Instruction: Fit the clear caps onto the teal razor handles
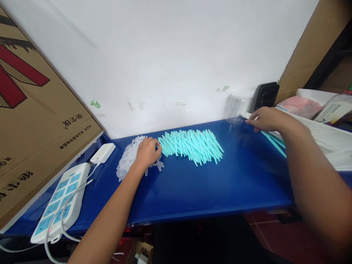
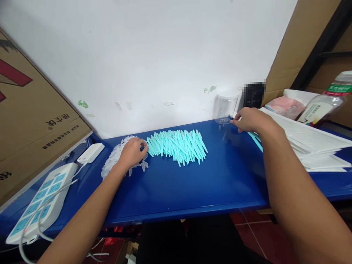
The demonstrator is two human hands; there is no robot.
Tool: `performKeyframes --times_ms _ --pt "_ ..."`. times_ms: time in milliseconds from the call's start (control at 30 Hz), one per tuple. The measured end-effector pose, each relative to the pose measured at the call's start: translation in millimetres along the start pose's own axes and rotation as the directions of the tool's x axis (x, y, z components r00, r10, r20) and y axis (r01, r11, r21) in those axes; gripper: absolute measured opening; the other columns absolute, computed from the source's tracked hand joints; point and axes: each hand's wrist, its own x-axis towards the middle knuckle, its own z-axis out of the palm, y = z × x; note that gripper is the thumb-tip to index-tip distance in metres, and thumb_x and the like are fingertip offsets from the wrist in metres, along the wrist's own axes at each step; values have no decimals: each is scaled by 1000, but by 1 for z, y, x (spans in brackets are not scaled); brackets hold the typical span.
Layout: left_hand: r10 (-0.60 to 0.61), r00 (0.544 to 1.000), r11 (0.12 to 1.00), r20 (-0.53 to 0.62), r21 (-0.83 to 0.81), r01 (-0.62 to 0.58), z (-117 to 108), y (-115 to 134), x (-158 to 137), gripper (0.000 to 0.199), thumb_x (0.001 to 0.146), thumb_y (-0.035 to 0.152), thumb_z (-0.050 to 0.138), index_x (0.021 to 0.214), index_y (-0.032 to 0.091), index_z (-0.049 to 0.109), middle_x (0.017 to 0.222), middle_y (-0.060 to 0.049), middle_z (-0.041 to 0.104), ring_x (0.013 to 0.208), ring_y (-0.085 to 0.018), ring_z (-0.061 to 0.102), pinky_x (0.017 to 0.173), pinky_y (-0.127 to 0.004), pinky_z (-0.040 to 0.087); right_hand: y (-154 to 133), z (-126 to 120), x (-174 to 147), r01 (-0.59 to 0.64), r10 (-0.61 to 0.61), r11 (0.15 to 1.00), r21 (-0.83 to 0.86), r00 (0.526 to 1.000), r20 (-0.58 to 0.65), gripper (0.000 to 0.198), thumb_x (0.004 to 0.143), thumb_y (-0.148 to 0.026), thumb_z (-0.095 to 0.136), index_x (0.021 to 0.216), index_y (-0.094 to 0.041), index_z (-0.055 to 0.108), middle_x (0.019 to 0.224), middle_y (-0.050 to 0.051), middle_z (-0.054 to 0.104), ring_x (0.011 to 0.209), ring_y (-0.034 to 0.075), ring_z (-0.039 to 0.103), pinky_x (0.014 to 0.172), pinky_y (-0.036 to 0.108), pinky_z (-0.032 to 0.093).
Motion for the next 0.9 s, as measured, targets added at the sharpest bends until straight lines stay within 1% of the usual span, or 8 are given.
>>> performKeyframes --times_ms 200,333,433,500,633,700,800,900 --pt "4 999 989 54 -149 4 5 0 -1 19 91 32 58 102 21 69 102 -11 72 103 -33 61 89 -44 47 1 2 2 -3 3 1000 1 1000 24 26 95 -41 61 98 -19 75 71 9 77 76 25 68 72 34 42" --pt "15 997 984 75 -180 -2 2 -2 0 24 93 32 57 111 21 68 105 -11 73 103 -31 62 88 -42 47 3 3 4 2 -2 1000 -2 1000 25 29 96 -41 59 97 -18 76 72 9 77 74 25 68 71 34 41" --pt "18 1000 992 1 -123 -18 -5 -6 1 22 91 30 58 109 21 69 105 -11 74 102 -32 63 88 -43 47 6 5 6 12 -12 1000 2 1000 20 29 96 -41 59 98 -18 76 71 10 76 72 25 67 71 34 41" --pt "-6 999 996 -38 -84 2 -10 -8 2 20 89 28 59 104 20 71 99 -10 76 100 -32 64 87 -43 48 7 6 7 20 -20 1000 8 1000 19 29 95 -41 60 99 -17 76 71 11 76 73 25 67 71 35 41" --pt "-34 999 997 23 -71 35 -12 -6 1 22 86 25 58 97 21 77 93 -9 79 94 -33 70 85 -43 51 6 6 6 24 -25 1000 14 1000 20 28 93 -40 62 98 -16 76 71 12 76 74 26 67 71 35 40" --pt "-36 998 996 53 -77 40 -11 -4 1 27 87 23 56 101 21 78 96 -9 80 96 -33 72 86 -42 53 5 5 4 26 -26 1000 4 999 18 27 94 -39 62 98 -16 75 70 12 76 73 25 67 71 35 40" --pt "-19 995 992 94 -124 30 -9 -1 -1 35 90 24 53 116 22 75 110 -8 80 106 -31 72 93 -41 54 2 4 3 24 -24 1000 -15 999 34 27 94 -40 62 98 -17 75 70 9 76 73 24 66 71 34 41" --pt "31 989 979 145 -206 0 -9 3 -2 38 96 33 52 127 21 69 126 -8 74 118 -29 69 100 -39 53 2 3 3 28 -27 1000 -14 998 50 29 94 -41 61 100 -16 75 70 8 76 75 24 66 71 32 41"
